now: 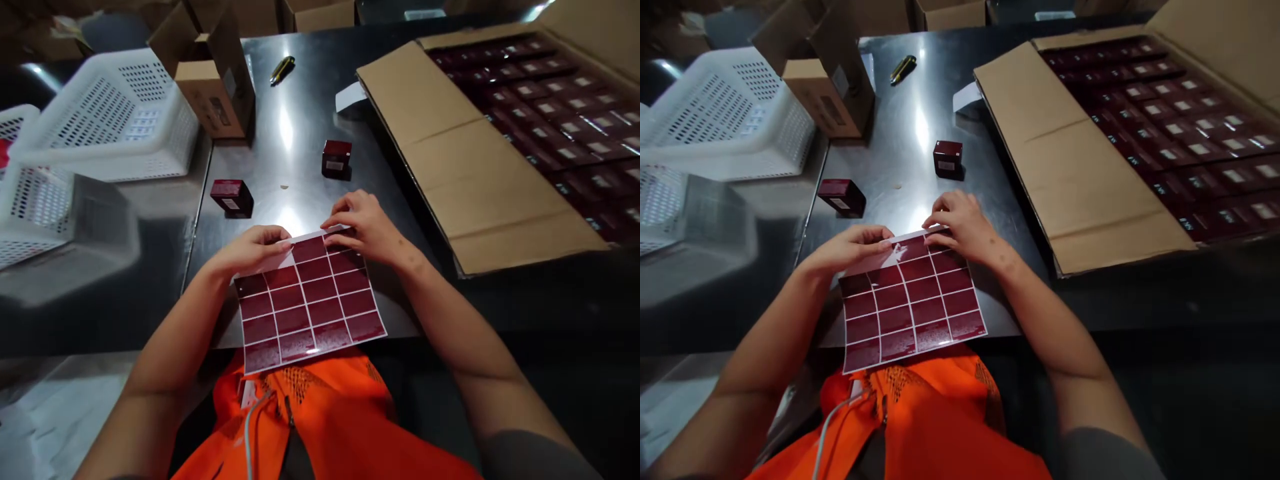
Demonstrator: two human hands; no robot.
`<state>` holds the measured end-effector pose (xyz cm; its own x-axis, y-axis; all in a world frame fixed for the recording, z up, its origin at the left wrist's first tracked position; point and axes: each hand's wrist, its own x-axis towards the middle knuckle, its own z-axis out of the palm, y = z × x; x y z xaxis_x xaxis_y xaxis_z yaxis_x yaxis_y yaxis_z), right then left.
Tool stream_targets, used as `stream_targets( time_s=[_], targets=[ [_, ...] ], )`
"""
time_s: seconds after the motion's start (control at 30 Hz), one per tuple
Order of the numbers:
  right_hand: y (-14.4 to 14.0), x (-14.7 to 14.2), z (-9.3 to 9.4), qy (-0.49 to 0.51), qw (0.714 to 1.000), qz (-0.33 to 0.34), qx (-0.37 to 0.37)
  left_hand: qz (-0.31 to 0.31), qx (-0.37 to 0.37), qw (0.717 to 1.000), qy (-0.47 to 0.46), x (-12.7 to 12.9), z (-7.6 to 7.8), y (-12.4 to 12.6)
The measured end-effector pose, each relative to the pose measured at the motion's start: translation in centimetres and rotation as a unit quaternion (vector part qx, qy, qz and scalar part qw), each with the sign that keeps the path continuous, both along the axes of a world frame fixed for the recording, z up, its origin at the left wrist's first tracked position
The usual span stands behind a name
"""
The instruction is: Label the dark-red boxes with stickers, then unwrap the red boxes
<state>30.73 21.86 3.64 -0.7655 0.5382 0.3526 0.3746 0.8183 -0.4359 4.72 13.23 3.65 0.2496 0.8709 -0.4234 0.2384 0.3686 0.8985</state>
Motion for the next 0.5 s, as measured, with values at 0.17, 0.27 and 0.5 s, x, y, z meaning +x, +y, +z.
stream_targets(
  time_s=[0.17,0.27,0.5],
  targets=[
    [0.0,0.1,-0.4,0.005,0.999,0.037,0.026,0.016,-0.084,0.988,-0.125,-0.1,1.0,-0.8],
    [-0.5,-0.2,-0.5,0.029,0.997,0.059,0.036,0.021,-0.092,0.983,-0.155,0.4,0.9,-0.9],
    [-2.3,-1.7,-1.1,0.119,0.979,0.16,-0.05,-0.008,-0.088,0.983,-0.163,1.8,-0.3,-0.9]
  ],
)
